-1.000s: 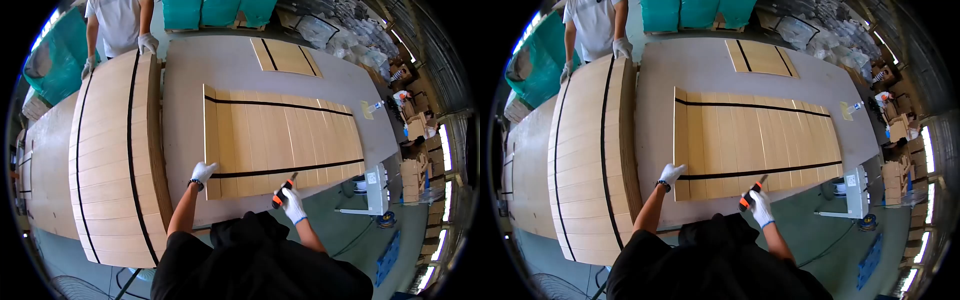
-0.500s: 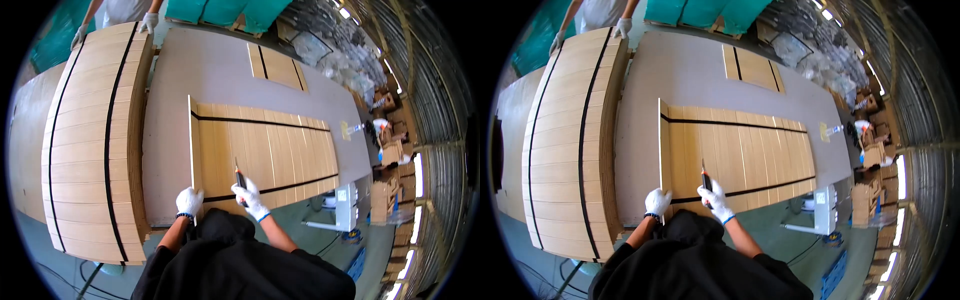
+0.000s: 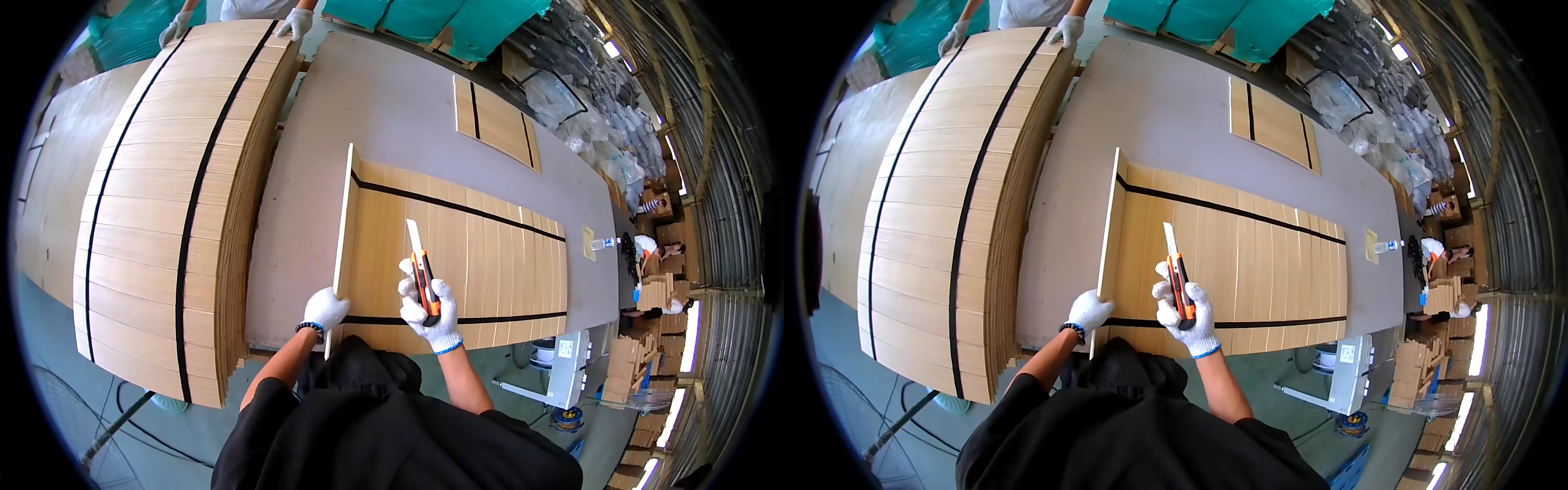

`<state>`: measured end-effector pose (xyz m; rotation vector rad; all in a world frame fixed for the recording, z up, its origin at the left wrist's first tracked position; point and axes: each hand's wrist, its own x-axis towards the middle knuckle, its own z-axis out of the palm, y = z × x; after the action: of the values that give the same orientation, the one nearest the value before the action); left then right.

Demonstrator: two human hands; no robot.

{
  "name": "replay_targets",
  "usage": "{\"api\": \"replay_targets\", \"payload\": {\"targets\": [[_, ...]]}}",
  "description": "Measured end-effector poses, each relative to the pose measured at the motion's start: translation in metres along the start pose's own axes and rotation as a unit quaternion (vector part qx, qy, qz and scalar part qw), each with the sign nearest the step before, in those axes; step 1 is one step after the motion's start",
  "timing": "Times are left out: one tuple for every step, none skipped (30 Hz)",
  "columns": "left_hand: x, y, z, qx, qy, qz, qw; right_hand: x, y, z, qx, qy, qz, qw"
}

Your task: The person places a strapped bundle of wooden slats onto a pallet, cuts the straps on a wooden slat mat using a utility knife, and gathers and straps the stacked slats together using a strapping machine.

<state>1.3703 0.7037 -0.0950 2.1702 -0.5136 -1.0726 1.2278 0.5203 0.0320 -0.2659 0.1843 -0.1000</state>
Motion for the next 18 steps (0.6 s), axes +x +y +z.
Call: {"api": "replay_targets", "payload": {"targets": [[0.001,0.003,0.0,0.034,0.005,-0.003,0.999,0.003,-0.001,0.007,0.004,-0.016,0.004,1.0],[-0.003,0.008,0.004,0.029,0.041,-0.014,0.999,0.005,0.0,0.013,0.036,-0.023,0.013,0.999],[-0.003,0.01,0.008,0.037,0.063,-0.028,0.997,0.007,0.0,0.018,0.032,-0.03,0.016,0.999],[-0.004,0.011,0.011,0.041,0.077,-0.032,0.996,0.01,-0.001,0.023,0.036,-0.041,0.023,0.998],[-0.005,0.012,0.013,0.044,0.09,-0.035,0.994,0.012,-0.001,0.027,0.041,-0.051,0.03,0.997],[-0.007,0.009,0.011,0.015,0.069,-0.028,0.997,0.011,-0.001,0.028,0.041,-0.046,0.032,0.998],[-0.007,0.005,0.004,-0.014,0.051,-0.019,0.998,0.012,-0.001,0.029,0.04,-0.045,0.034,0.998],[-0.007,0.003,-0.002,-0.043,0.036,-0.009,0.998,0.016,-0.002,0.029,0.039,-0.046,0.037,0.998],[-0.007,-0.001,-0.005,-0.033,0.035,-0.016,0.999,0.019,-0.002,0.028,0.014,-0.019,0.041,0.999],[-0.005,-0.006,-0.007,-0.021,0.032,-0.021,0.999,0.023,-0.005,0.024,-0.01,0.009,0.043,0.999],[-0.001,-0.011,-0.008,-0.01,0.027,-0.026,0.999,0.026,-0.008,0.018,-0.035,0.038,0.042,0.998],[0.002,-0.015,-0.004,-0.013,0.036,-0.038,0.999,0.028,-0.01,0.007,-0.099,0.132,0.034,0.986],[-0.002,-0.014,-0.002,-0.012,0.024,-0.041,0.999,0.036,-0.014,-0.002,-0.089,0.217,0.044,0.971],[-0.003,-0.01,-0.003,-0.011,0.015,-0.045,0.999,0.044,-0.015,-0.02,-0.148,0.252,0.027,0.956],[-0.003,-0.008,-0.006,-0.011,0.013,-0.052,0.999,0.055,-0.013,-0.039,-0.206,0.28,0.014,0.938],[-0.002,-0.01,-0.003,0.022,0.04,-0.024,0.999,0.068,-0.015,-0.046,-0.223,0.339,0.006,0.914],[-0.002,-0.011,0.001,0.044,0.063,-0.027,0.997,0.082,-0.015,-0.054,-0.215,0.354,-0.017,0.91],[-0.003,-0.005,0.002,0.056,0.072,-0.037,0.995,0.093,-0.017,-0.059,-0.249,0.334,-0.025,0.909]]}}
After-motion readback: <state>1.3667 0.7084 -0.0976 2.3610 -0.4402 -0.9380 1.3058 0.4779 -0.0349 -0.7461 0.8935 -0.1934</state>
